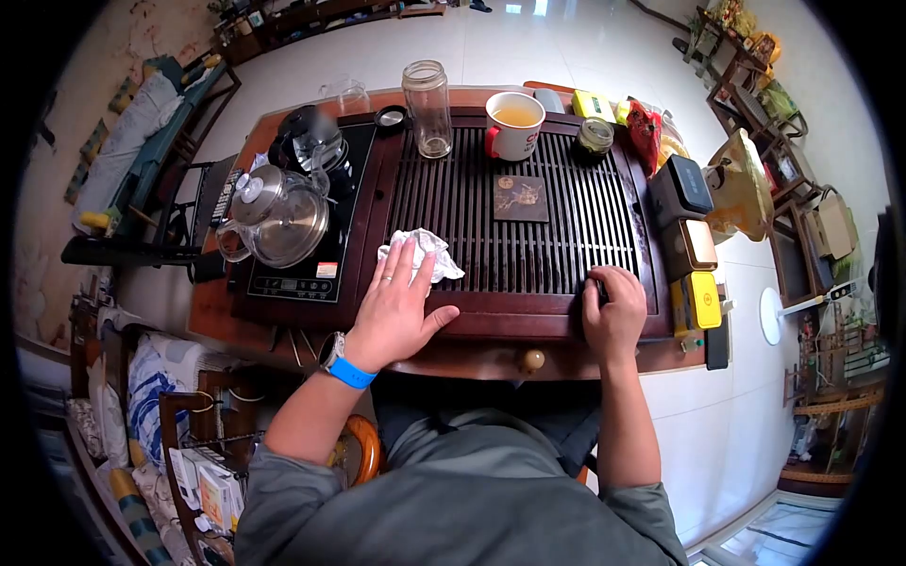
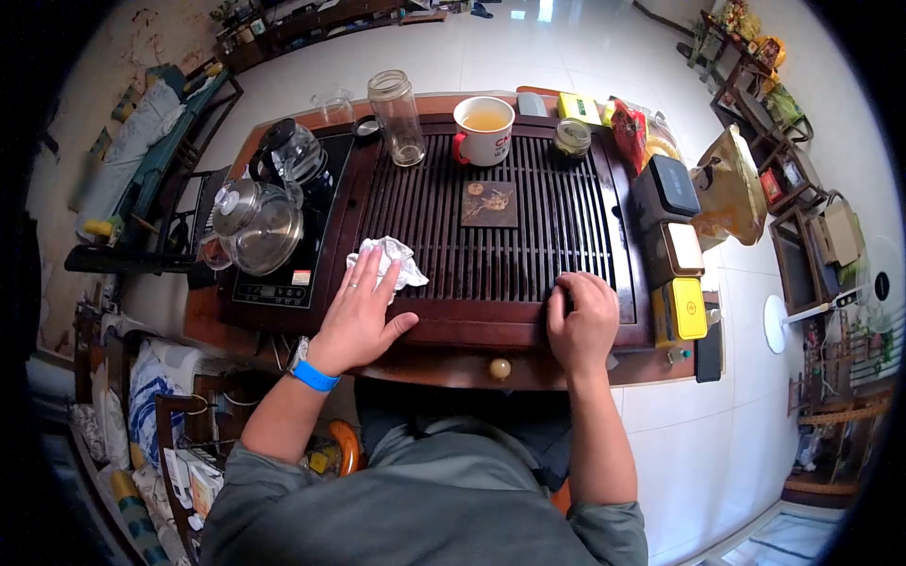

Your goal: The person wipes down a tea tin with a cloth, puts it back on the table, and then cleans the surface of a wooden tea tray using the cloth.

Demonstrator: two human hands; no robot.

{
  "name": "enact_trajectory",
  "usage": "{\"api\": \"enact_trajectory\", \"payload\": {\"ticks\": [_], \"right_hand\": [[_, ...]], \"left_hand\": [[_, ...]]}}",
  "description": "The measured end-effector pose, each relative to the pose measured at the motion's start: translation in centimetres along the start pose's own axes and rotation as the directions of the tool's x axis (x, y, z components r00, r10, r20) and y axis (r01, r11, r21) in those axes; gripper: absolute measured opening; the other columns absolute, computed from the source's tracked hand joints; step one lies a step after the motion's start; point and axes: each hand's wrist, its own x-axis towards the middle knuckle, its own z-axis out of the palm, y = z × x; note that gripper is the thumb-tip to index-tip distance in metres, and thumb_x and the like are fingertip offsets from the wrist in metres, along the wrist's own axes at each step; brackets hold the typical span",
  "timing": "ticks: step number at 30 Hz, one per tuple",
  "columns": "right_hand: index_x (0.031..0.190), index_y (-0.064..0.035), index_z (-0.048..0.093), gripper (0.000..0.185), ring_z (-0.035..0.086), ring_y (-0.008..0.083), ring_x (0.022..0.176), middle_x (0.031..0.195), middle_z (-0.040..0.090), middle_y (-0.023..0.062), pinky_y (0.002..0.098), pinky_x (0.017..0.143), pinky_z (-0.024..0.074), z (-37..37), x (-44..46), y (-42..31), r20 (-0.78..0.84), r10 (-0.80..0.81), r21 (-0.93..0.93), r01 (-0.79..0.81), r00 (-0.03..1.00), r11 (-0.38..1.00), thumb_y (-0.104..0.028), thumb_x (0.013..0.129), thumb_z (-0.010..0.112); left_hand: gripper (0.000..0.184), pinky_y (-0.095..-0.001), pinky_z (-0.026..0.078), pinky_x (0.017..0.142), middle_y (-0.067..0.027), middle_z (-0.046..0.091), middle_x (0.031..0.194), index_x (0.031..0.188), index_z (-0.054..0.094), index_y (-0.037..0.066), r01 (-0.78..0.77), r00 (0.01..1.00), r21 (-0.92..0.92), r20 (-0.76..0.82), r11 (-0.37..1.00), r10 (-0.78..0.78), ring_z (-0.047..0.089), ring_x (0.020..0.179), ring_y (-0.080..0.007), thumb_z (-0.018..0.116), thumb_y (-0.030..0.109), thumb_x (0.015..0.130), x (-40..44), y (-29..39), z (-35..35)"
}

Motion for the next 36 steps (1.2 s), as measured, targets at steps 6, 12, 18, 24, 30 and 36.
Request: {"api": "enact_trajectory", "payload": {"ticks": [6, 12, 18, 24, 30, 36], "right_hand": [[0.089, -0.0038, 0.071, 0.008, 0.068, 0.0298, 0.098, 0.095, 0.074, 0.0115, 0.0422, 0.091, 0.05, -0.3, 0.1, -0.4, -0.001, -0.001, 0.001, 0.001, 1.0, 1.0, -0.007, 0.082, 0.069], [0.088, -0.0043, 0.071, 0.008, 0.068, 0.0295, 0.097, 0.093, 0.073, 0.011, 0.0424, 0.09, 0.0501, -0.1, -0.1, 0.0, -0.029, -0.011, 0.018, 0.012, 1.0, 1.0, -0.007, 0.081, 0.069], [0.087, -0.0049, 0.072, 0.009, 0.068, 0.0296, 0.097, 0.091, 0.073, 0.0109, 0.0425, 0.09, 0.0499, -0.1, -0.2, -0.3, -0.04, -0.007, 0.012, 0.007, 0.999, 1.0, -0.009, 0.08, 0.07], [0.087, -0.0049, 0.072, 0.009, 0.067, 0.0305, 0.097, 0.09, 0.072, 0.0111, 0.0437, 0.09, 0.0492, -0.2, -0.4, 0.0, -0.062, -0.023, 0.001, 0.023, 0.998, 1.0, -0.009, 0.079, 0.07], [0.086, -0.0047, 0.071, 0.009, 0.067, 0.0302, 0.097, 0.09, 0.072, 0.0105, 0.0437, 0.091, 0.0485, -0.2, -0.2, -0.4, -0.045, -0.028, -0.021, 0.028, 0.999, 0.999, -0.009, 0.078, 0.07], [0.087, -0.0046, 0.072, 0.01, 0.067, 0.0302, 0.097, 0.09, 0.072, 0.0108, 0.0438, 0.091, 0.0492, -0.1, -0.2, -0.2, -0.043, -0.02, -0.011, 0.02, 0.999, 1.0, -0.009, 0.079, 0.07]], "left_hand": [[0.086, -0.0541, 0.023, 0.121, -0.0348, 0.029, 0.157, 0.152, 0.035, -0.007, 0.003, 0.999, -0.015, 0.037, 1.0, -0.002, 0.024, 0.149, -0.0499, 0.053, 0.057, 0.099, 1.4, -1.0, 0.2], [0.082, -0.0499, 0.023, 0.123, -0.0347, 0.032, 0.156, 0.149, 0.035, -0.012, -0.031, 0.999, -0.047, 0.04, 0.998, 0.033, 0.027, 0.148, -0.0488, 0.053, 0.052, 0.101, 3.2, -2.9, 0.8], [0.08, -0.0458, 0.023, 0.124, -0.0332, 0.031, 0.158, 0.15, 0.033, -0.013, -0.004, 0.998, -0.12, 0.065, 0.993, 0.012, 0.027, 0.15, -0.045, 0.054, 0.047, 0.102, 3.2, -2.6, -0.6], [0.082, -0.0458, 0.021, 0.124, -0.0317, 0.029, 0.159, 0.152, 0.03, -0.011, -0.227, 0.966, -0.263, 0.061, 0.938, 0.25, 0.027, 0.15, -0.0435, 0.053, 0.05, 0.102, 1.1, 0.0, -1.2], [0.088, -0.0499, 0.02, 0.124, -0.0332, 0.029, 0.158, 0.152, 0.028, -0.011, -0.16, 0.983, -0.068, 0.077, 0.985, 0.165, 0.026, 0.15, -0.0447, 0.047, 0.058, 0.101, 2.0, 1.5, 0.7], [0.089, -0.0492, 0.02, 0.124, -0.0339, 0.028, 0.158, 0.152, 0.027, -0.013, -0.108, 0.992, -0.058, 0.06, 0.992, 0.112, 0.025, 0.15, -0.0452, 0.046, 0.058, 0.102, 6.7, -0.1, 2.1]]}}
